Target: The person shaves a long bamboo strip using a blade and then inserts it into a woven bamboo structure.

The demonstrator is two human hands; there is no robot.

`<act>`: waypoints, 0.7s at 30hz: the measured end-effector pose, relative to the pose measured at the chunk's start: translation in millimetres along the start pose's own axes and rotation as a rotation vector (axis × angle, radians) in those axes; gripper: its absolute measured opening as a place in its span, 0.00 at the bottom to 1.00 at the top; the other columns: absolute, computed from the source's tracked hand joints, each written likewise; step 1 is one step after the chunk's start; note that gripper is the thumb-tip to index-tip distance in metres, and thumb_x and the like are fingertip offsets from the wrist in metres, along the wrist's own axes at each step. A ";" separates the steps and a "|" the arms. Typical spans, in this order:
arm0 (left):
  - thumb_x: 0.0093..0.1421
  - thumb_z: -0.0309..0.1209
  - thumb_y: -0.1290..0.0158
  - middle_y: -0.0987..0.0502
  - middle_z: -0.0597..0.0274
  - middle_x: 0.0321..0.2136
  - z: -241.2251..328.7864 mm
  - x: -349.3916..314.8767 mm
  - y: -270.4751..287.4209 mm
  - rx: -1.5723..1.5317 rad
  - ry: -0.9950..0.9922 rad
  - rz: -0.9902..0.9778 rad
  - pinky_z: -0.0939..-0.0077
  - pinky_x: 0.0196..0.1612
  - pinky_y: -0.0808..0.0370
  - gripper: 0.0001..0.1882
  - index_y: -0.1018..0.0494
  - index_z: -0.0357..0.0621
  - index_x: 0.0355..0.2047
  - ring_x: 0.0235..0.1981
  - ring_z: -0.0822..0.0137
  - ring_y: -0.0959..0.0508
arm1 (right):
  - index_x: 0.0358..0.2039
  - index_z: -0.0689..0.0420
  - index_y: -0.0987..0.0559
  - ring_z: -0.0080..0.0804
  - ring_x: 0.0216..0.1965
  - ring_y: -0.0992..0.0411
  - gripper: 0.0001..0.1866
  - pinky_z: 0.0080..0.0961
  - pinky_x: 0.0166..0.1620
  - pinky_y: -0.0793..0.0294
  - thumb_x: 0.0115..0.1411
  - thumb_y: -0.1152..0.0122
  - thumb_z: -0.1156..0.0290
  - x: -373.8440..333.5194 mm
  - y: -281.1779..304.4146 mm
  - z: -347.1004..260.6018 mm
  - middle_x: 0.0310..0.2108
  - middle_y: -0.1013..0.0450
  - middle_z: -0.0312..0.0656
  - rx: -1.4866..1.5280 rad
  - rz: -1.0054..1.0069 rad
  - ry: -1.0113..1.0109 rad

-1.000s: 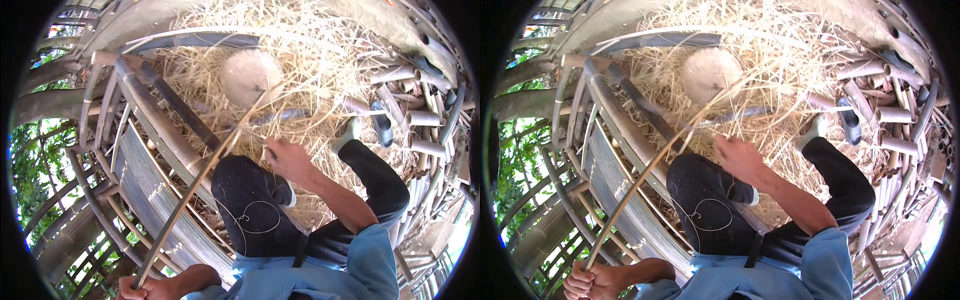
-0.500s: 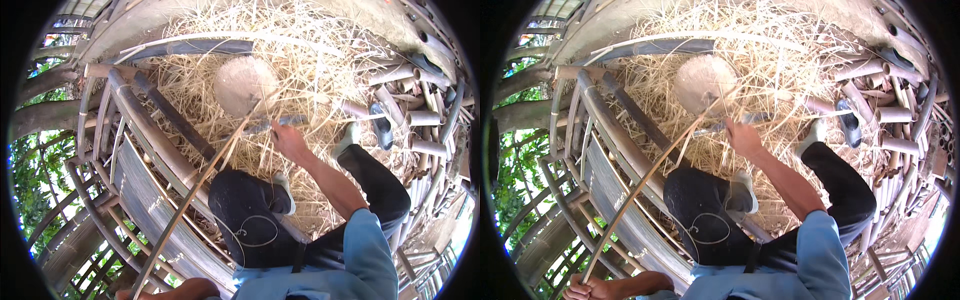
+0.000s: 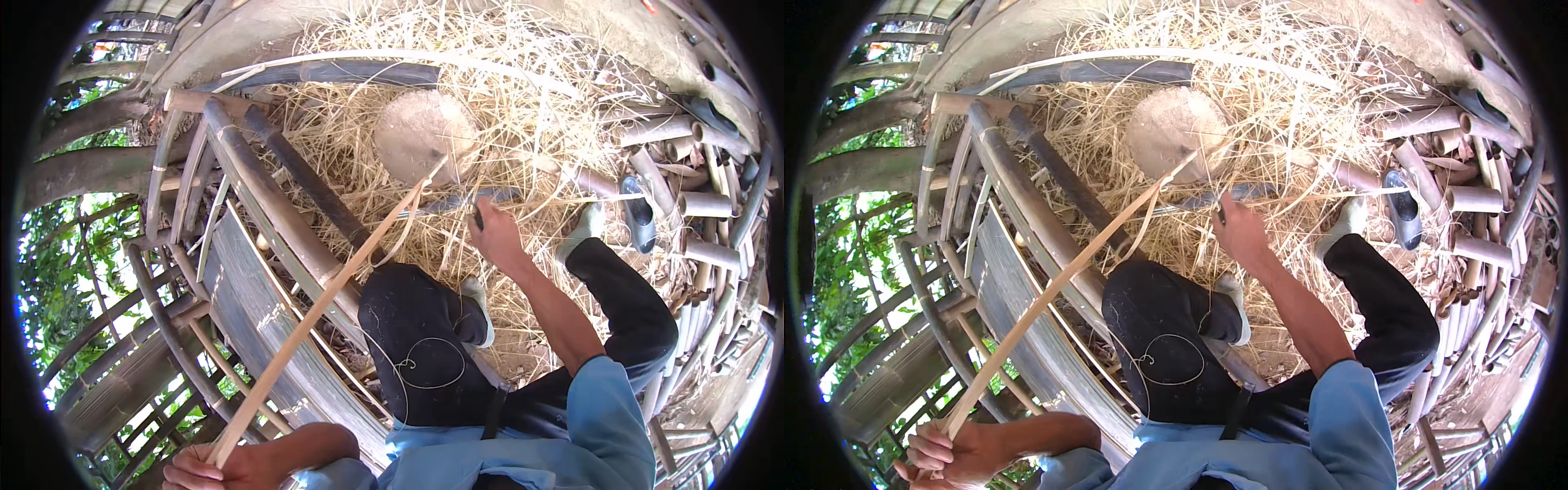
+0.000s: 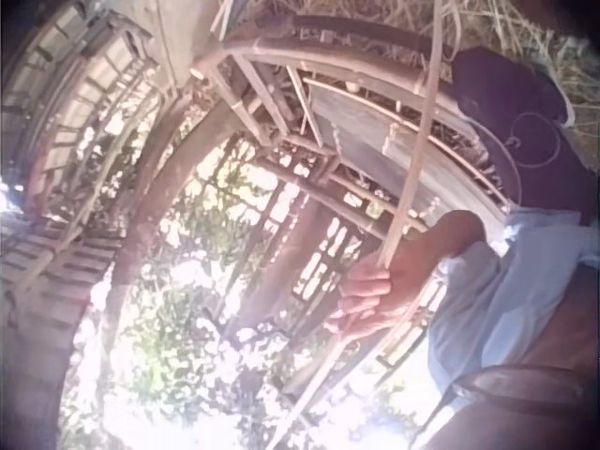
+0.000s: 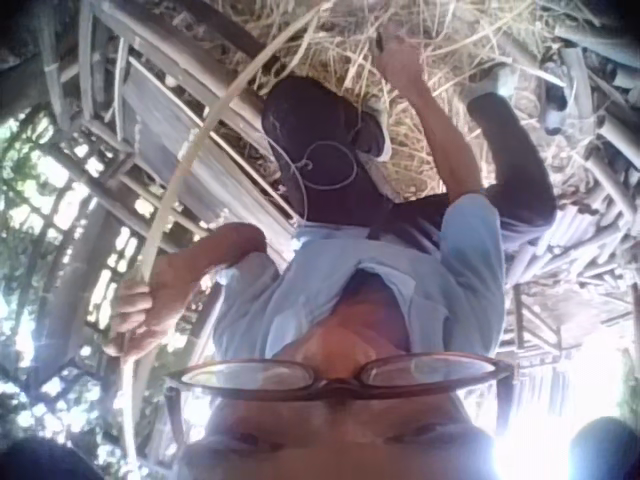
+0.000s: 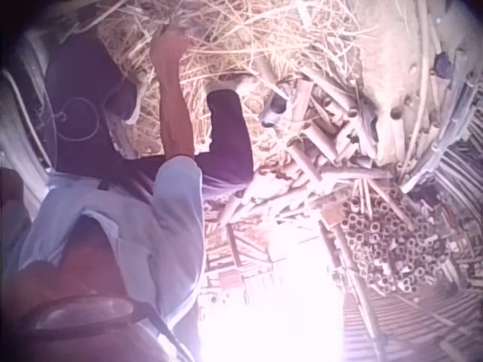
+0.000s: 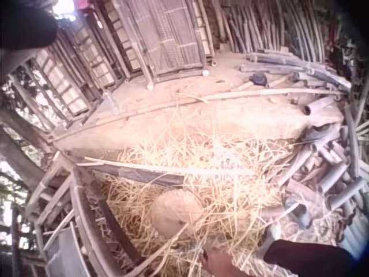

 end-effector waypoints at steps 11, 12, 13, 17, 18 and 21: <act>0.68 0.36 0.58 0.44 0.74 0.14 13.1 -8.2 -11.1 -0.030 0.020 -0.032 0.82 0.14 0.46 0.13 0.36 0.48 0.26 0.11 0.79 0.47 | 0.34 0.57 0.30 0.38 0.16 0.28 0.06 0.33 0.16 0.27 0.64 0.44 0.70 -86.1 113.7 -205.6 0.21 0.32 0.45 0.285 0.083 0.615; 0.61 0.27 0.52 0.43 0.72 0.17 14.1 -4.1 -3.5 -0.150 0.113 -0.162 0.82 0.22 0.45 0.10 0.40 0.48 0.23 0.15 0.76 0.46 | 0.34 0.57 0.30 0.38 0.16 0.28 0.06 0.33 0.16 0.27 0.64 0.44 0.70 -81.6 107.0 -196.6 0.21 0.32 0.45 0.284 0.083 0.609; 0.58 0.24 0.53 0.37 0.69 0.20 20.6 0.8 6.8 -0.129 0.113 -0.314 0.81 0.26 0.36 0.08 0.38 0.48 0.23 0.20 0.75 0.37 | 0.35 0.57 0.31 0.41 0.17 0.27 0.08 0.35 0.18 0.27 0.63 0.42 0.69 -65.4 85.4 -173.9 0.22 0.31 0.47 0.220 0.016 0.477; 0.75 0.44 0.63 0.44 0.76 0.12 6.5 -12.7 -28.0 0.054 -0.049 0.038 0.83 0.07 0.48 0.21 0.35 0.50 0.26 0.08 0.81 0.47 | 0.40 0.56 0.32 0.51 0.21 0.25 0.10 0.43 0.22 0.24 0.65 0.44 0.67 0.4 6.3 -44.0 0.24 0.28 0.53 0.044 -0.084 0.145; 0.75 0.45 0.63 0.45 0.76 0.12 2.4 -10.2 -32.4 -0.071 0.002 -0.052 0.83 0.09 0.46 0.21 0.36 0.51 0.26 0.09 0.81 0.45 | 0.41 0.56 0.32 0.55 0.23 0.24 0.11 0.47 0.25 0.23 0.65 0.44 0.65 10.8 3.2 -21.7 0.24 0.27 0.55 0.020 -0.062 0.098; 0.74 0.45 0.62 0.45 0.77 0.12 0.5 -6.5 -36.0 -0.163 0.053 -0.139 0.83 0.12 0.44 0.20 0.37 0.52 0.26 0.10 0.81 0.43 | 0.41 0.57 0.32 0.58 0.27 0.23 0.15 0.49 0.28 0.23 0.65 0.41 0.60 10.5 5.3 -22.9 0.26 0.25 0.56 0.101 -0.077 0.099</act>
Point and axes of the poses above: each hand's wrist, its own x-axis towards the middle knuckle, its own y-axis out of the back of the hand, z = x × y, the point moved 8 cm from there along x, towards the middle knuckle
